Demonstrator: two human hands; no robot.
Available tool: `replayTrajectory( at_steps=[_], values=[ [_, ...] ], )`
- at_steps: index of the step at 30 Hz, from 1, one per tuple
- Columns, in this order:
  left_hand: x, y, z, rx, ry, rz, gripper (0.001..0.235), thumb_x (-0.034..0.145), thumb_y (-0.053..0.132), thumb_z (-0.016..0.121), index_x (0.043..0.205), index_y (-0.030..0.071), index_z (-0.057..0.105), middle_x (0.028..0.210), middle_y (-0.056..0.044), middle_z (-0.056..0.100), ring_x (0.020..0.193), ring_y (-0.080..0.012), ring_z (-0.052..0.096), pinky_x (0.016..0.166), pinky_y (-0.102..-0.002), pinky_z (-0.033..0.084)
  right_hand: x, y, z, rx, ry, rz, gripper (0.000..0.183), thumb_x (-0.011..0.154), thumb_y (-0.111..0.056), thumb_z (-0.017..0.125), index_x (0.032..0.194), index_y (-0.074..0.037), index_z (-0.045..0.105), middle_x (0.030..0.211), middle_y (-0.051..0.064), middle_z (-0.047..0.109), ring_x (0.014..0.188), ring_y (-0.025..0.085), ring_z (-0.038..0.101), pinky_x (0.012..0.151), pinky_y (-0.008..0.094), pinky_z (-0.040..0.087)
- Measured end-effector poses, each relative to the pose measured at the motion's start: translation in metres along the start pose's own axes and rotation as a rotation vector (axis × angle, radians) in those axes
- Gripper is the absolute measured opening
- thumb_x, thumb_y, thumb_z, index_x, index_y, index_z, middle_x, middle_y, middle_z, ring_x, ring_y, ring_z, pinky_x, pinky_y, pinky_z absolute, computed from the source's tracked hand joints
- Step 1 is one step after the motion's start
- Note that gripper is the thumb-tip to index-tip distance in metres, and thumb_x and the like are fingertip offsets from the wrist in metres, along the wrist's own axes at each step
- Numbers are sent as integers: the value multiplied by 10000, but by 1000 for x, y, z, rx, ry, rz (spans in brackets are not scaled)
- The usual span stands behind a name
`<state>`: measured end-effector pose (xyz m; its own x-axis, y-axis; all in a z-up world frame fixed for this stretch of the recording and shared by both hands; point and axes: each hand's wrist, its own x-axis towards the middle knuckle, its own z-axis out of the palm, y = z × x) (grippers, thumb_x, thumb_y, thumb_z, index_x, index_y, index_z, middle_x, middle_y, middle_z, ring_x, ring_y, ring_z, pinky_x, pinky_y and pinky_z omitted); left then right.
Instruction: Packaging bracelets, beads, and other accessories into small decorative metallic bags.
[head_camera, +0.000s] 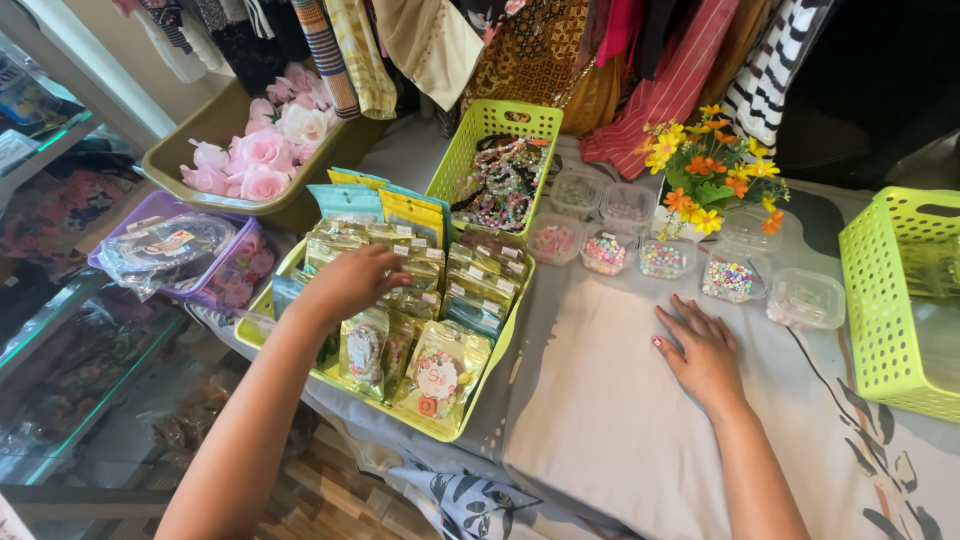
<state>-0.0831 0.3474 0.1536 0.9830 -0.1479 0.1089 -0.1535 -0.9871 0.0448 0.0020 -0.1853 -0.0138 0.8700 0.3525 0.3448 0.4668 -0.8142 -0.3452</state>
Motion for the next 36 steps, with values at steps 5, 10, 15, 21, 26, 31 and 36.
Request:
replayTrajectory(
  at_steps=[5, 10, 15, 21, 26, 31, 36],
  values=[
    [11, 4, 20, -124, -121, 59, 464, 1001, 537, 487, 1050, 125, 692, 1072, -106, 666, 1059, -335, 631, 905, -495, 487, 1, -1, -1, 2, 5, -9, 523, 900, -377, 654, 1414, -296, 598, 1599, -9, 452, 1498, 218, 365, 1213, 508, 223],
    [15, 5, 24, -71, -196, 5, 608, 981, 645, 396, 1092, 135, 708, 1164, -114, 654, 1161, -328, 591, 983, -503, 435, 0, -3, -2, 3, 7, 0, 525, 897, -373, 659, 1413, -292, 601, 1594, -9, 456, 1495, 224, 371, 1216, 503, 226],
    [12, 10, 9, -10, -362, -83, 693, 946, 707, 321, 1270, 238, 717, 1312, -78, 629, 1300, -321, 530, 1102, -514, 372, -1, -2, -2, 13, 17, -3, 517, 895, -373, 658, 1404, -295, 603, 1593, -18, 459, 1498, 210, 373, 1214, 498, 228],
    [-17, -22, -1, -475, -647, -197, 955, 816, 800, 501, 1528, 171, 409, 1468, -151, 533, 1371, -321, 514, 1131, -475, 409, 0, 0, 0, -10, 1, -10, 521, 905, -378, 651, 1417, -292, 595, 1607, -16, 440, 1501, 223, 358, 1215, 500, 221],
    [-30, 21, -41, -234, -664, -112, 1023, 656, 617, 821, 1473, 155, 415, 1430, -117, 549, 1345, -302, 531, 1094, -445, 446, -1, -1, -1, -4, 3, -5, 520, 902, -380, 649, 1412, -295, 598, 1607, -19, 441, 1501, 212, 359, 1218, 505, 218],
    [-37, 41, -27, 20, -515, 24, 973, 558, 343, 966, 1369, 118, 480, 1312, -87, 603, 1273, -305, 560, 1037, -451, 459, 1, -3, -3, 1, 7, -9, 517, 902, -379, 650, 1409, -291, 600, 1607, -17, 442, 1504, 214, 358, 1216, 508, 221],
    [-38, 53, -40, 111, -433, 132, 815, 609, 284, 941, 1290, 131, 521, 1246, -45, 627, 1234, -262, 576, 1061, -440, 402, 0, -4, -4, 3, -4, 5, 518, 900, -376, 652, 1409, -294, 601, 1607, -17, 440, 1502, 209, 360, 1217, 507, 222]
  ],
)
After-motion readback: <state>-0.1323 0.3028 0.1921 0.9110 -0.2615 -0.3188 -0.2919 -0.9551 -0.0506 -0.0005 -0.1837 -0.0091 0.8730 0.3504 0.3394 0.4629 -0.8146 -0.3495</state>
